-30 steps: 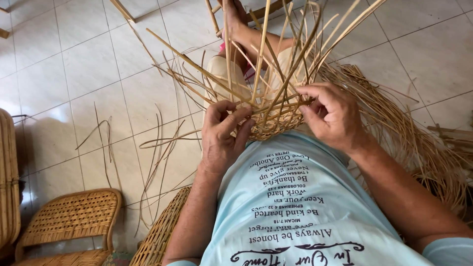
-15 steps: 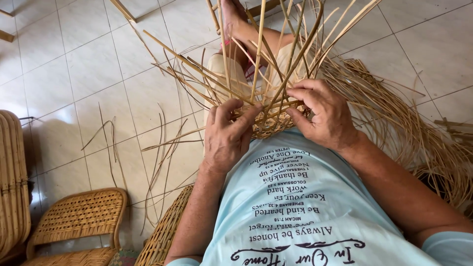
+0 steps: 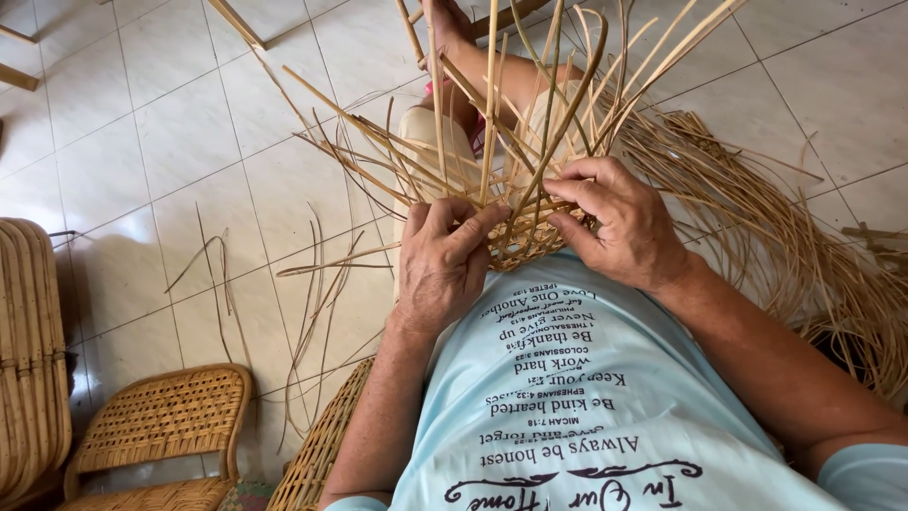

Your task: Weaving a basket using dried plant fibers, tucking and pulling strands to form the structure.

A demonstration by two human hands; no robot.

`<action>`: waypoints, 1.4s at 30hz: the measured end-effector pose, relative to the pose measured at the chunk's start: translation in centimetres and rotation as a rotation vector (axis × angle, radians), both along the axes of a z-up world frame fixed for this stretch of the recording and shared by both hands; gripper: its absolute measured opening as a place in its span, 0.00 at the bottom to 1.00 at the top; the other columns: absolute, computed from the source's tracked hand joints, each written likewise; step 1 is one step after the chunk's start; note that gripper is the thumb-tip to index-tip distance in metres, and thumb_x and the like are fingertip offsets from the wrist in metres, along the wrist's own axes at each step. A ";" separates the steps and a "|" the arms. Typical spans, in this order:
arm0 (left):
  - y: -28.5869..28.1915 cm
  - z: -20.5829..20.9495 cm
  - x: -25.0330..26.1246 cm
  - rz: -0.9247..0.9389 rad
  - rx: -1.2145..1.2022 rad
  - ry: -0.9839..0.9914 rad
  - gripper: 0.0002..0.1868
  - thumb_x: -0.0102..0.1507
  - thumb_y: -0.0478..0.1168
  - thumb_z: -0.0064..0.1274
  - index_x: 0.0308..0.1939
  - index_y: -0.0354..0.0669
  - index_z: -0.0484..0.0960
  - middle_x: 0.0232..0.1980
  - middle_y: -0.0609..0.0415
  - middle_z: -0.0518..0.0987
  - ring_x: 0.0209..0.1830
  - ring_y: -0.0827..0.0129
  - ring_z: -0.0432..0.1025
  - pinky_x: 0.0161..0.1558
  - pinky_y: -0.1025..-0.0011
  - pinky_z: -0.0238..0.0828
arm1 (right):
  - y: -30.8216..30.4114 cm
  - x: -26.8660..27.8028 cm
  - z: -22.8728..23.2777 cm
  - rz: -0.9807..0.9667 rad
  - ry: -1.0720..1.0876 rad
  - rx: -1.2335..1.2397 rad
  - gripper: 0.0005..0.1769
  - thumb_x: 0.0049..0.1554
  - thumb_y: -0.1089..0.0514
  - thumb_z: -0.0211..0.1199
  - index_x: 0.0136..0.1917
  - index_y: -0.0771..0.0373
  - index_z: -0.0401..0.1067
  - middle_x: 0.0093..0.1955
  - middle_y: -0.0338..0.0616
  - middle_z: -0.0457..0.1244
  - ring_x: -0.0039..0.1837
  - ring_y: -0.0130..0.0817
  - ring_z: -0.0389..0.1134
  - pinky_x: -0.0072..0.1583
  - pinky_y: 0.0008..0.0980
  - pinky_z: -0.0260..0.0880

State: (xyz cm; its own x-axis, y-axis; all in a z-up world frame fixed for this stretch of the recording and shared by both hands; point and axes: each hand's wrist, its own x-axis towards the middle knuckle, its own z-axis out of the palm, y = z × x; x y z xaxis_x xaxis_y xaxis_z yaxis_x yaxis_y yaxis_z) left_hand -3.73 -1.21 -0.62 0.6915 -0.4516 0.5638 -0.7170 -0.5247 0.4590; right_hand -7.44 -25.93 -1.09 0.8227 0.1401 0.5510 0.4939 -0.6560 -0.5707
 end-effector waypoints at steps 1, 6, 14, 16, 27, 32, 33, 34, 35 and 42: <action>0.0 0.1 -0.1 0.000 0.000 0.000 0.20 0.66 0.38 0.49 0.59 0.65 0.85 0.41 0.58 0.72 0.43 0.60 0.69 0.48 0.61 0.75 | -0.1 -0.1 -0.1 0.000 0.000 0.000 0.17 0.61 0.59 0.69 0.63 0.62 0.79 0.57 0.54 0.65 0.51 0.52 0.73 0.49 0.46 0.76; -0.1 0.4 -0.2 -0.022 -0.020 0.016 0.20 0.66 0.36 0.50 0.58 0.62 0.86 0.41 0.57 0.72 0.44 0.59 0.70 0.49 0.60 0.75 | -0.2 -0.1 -0.4 -0.008 0.018 0.002 0.16 0.61 0.58 0.70 0.62 0.59 0.79 0.57 0.52 0.65 0.53 0.50 0.73 0.51 0.46 0.76; 0.4 -0.8 0.0 -0.033 -0.194 0.011 0.18 0.66 0.39 0.58 0.60 0.48 0.78 0.46 0.52 0.77 0.45 0.58 0.72 0.48 0.59 0.76 | -0.3 -0.1 0.0 0.022 0.004 0.035 0.17 0.61 0.59 0.69 0.63 0.60 0.78 0.58 0.52 0.65 0.50 0.49 0.72 0.49 0.44 0.76; 0.4 -1.0 0.1 -0.025 -0.233 -0.003 0.19 0.65 0.41 0.61 0.58 0.45 0.77 0.48 0.50 0.77 0.46 0.55 0.73 0.48 0.57 0.76 | -0.6 -0.3 -0.5 0.040 -0.016 0.057 0.17 0.60 0.60 0.69 0.63 0.61 0.78 0.58 0.53 0.65 0.45 0.46 0.72 0.45 0.42 0.75; -1.6 0.6 -0.3 -0.107 -0.254 0.082 0.22 0.62 0.36 0.67 0.58 0.46 0.76 0.50 0.47 0.74 0.44 0.52 0.79 0.44 0.52 0.84 | 3.7 -1.0 4.9 0.077 -0.091 -0.237 0.17 0.57 0.61 0.70 0.59 0.62 0.74 0.54 0.48 0.65 0.38 0.37 0.71 0.38 0.36 0.76; -0.7 1.9 -0.1 -0.095 -0.221 0.076 0.15 0.67 0.41 0.60 0.57 0.50 0.78 0.50 0.51 0.75 0.42 0.49 0.79 0.44 0.53 0.81 | 3.2 -0.6 6.9 0.092 0.053 -0.328 0.13 0.60 0.65 0.68 0.58 0.65 0.76 0.46 0.55 0.67 0.31 0.37 0.68 0.36 0.35 0.75; -0.5 1.7 0.1 -0.088 -0.216 0.073 0.14 0.67 0.41 0.59 0.56 0.51 0.79 0.49 0.53 0.76 0.42 0.49 0.79 0.44 0.54 0.81 | 3.1 -0.5 7.1 0.093 0.078 -0.327 0.11 0.60 0.66 0.67 0.57 0.64 0.77 0.44 0.54 0.67 0.29 0.38 0.68 0.35 0.36 0.74; -0.1 1.6 0.1 -0.085 -0.220 0.075 0.14 0.67 0.41 0.59 0.56 0.51 0.79 0.49 0.53 0.76 0.42 0.49 0.79 0.44 0.54 0.81 | 2.7 -0.3 6.6 0.096 0.080 -0.331 0.11 0.60 0.66 0.67 0.57 0.64 0.77 0.44 0.54 0.67 0.29 0.38 0.68 0.35 0.36 0.74; 0.3 1.6 0.2 -0.033 -0.152 0.002 0.14 0.66 0.45 0.61 0.55 0.54 0.80 0.49 0.55 0.76 0.43 0.53 0.78 0.46 0.57 0.79 | 2.3 -0.1 6.0 0.117 0.107 -0.285 0.11 0.60 0.65 0.67 0.56 0.63 0.77 0.43 0.53 0.68 0.30 0.40 0.69 0.35 0.36 0.74; 1.5 3.0 0.6 0.002 -0.123 -0.039 0.14 0.68 0.50 0.61 0.57 0.59 0.83 0.50 0.56 0.77 0.44 0.58 0.77 0.48 0.60 0.77 | -1.7 2.0 1.6 0.275 0.194 0.040 0.09 0.61 0.65 0.65 0.55 0.60 0.77 0.43 0.52 0.70 0.39 0.41 0.71 0.43 0.39 0.74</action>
